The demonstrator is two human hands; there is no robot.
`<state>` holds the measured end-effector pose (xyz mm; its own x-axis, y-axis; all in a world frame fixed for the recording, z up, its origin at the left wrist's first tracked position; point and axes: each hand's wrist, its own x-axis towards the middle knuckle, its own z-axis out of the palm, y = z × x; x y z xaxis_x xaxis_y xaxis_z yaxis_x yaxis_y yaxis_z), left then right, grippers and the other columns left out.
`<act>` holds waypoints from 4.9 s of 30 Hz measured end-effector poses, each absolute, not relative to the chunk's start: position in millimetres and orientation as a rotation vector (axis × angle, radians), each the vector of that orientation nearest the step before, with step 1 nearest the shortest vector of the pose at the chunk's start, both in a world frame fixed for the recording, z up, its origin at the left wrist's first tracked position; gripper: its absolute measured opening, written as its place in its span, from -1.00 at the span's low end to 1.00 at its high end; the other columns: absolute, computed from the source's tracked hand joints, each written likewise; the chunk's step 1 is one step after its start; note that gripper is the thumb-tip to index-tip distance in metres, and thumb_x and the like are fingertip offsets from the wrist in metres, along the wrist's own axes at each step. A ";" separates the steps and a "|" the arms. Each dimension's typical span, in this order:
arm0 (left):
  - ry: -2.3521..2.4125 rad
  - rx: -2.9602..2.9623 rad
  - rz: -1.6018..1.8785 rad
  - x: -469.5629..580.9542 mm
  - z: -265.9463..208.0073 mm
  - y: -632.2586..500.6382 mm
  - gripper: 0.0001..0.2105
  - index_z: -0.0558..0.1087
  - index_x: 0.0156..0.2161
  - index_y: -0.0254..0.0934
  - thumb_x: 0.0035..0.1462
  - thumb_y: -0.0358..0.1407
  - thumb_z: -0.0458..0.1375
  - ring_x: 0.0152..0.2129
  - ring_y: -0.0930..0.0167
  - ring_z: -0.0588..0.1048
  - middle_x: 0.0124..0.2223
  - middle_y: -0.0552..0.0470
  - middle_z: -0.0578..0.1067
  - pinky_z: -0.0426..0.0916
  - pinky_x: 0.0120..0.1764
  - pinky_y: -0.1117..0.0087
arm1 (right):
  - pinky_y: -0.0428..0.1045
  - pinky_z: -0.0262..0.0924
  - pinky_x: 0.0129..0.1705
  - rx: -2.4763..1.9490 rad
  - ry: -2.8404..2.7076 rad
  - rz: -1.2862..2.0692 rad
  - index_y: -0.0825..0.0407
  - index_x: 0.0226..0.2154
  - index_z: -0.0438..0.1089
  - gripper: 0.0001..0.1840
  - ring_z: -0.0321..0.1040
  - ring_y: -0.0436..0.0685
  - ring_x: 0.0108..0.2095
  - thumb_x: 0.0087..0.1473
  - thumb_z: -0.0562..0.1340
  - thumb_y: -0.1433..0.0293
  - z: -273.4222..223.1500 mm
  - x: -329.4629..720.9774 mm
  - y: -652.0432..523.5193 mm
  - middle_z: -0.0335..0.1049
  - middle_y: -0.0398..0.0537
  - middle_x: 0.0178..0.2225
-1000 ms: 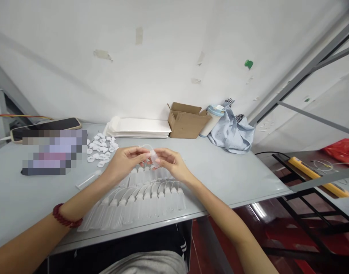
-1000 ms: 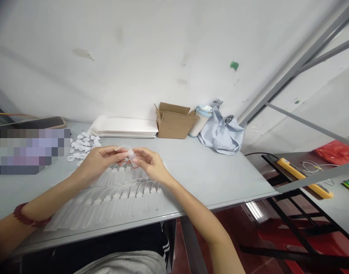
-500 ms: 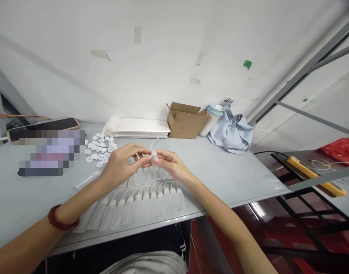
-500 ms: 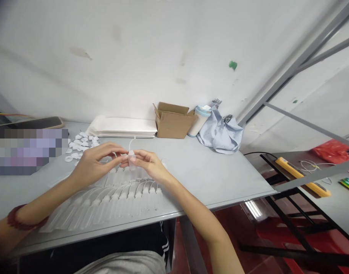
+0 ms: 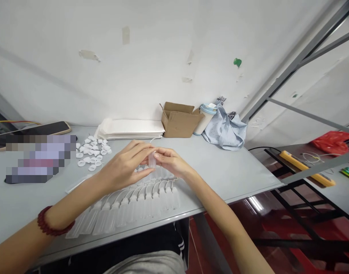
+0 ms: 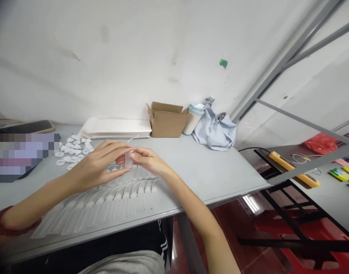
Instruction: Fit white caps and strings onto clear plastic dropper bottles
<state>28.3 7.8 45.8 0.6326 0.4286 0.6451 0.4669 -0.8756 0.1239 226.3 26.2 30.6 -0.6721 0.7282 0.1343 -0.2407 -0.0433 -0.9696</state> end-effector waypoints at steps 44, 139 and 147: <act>-1.821 -2.505 -0.476 -43.4 39.8 61.6 -0.55 0.41 -0.03 -0.49 0.19 -0.19 -0.14 -0.03 0.09 0.32 -0.06 -0.28 0.46 0.19 0.03 0.13 | -0.11 -0.01 -0.69 -1.786 -2.453 1.187 0.12 -0.61 0.31 -0.64 0.08 -0.13 -0.77 0.06 0.22 0.22 45.6 297.7 56.9 0.43 -0.05 -0.55; -1.686 -3.080 -1.168 19.9 38.5 -9.0 -0.58 0.47 -0.51 -0.30 0.23 -0.07 -0.01 -0.67 0.53 0.25 -0.60 0.14 0.37 0.09 -0.60 0.49 | -0.12 -0.11 -0.54 -0.724 -1.744 1.657 -0.03 -0.06 0.20 -0.65 -0.02 -0.09 -0.61 0.17 0.18 0.16 21.2 222.9 14.6 0.31 -0.27 -0.53; -1.952 -2.885 -1.339 17.9 35.8 -7.4 -0.55 0.43 -0.56 -0.28 0.22 -0.03 0.00 -0.70 0.53 0.26 -0.63 0.15 0.35 0.13 -0.60 0.49 | -0.11 0.03 -0.47 -0.902 -1.797 1.151 0.07 -0.24 0.36 -0.71 0.16 -0.05 -0.51 0.11 0.23 0.18 17.5 218.2 12.9 0.30 -0.17 -0.48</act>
<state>17.9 -7.4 35.8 0.2633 0.9400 0.2170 0.5408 -0.3301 0.7736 218.2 12.9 17.5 -0.4243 0.8717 0.2451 0.1422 0.3315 -0.9327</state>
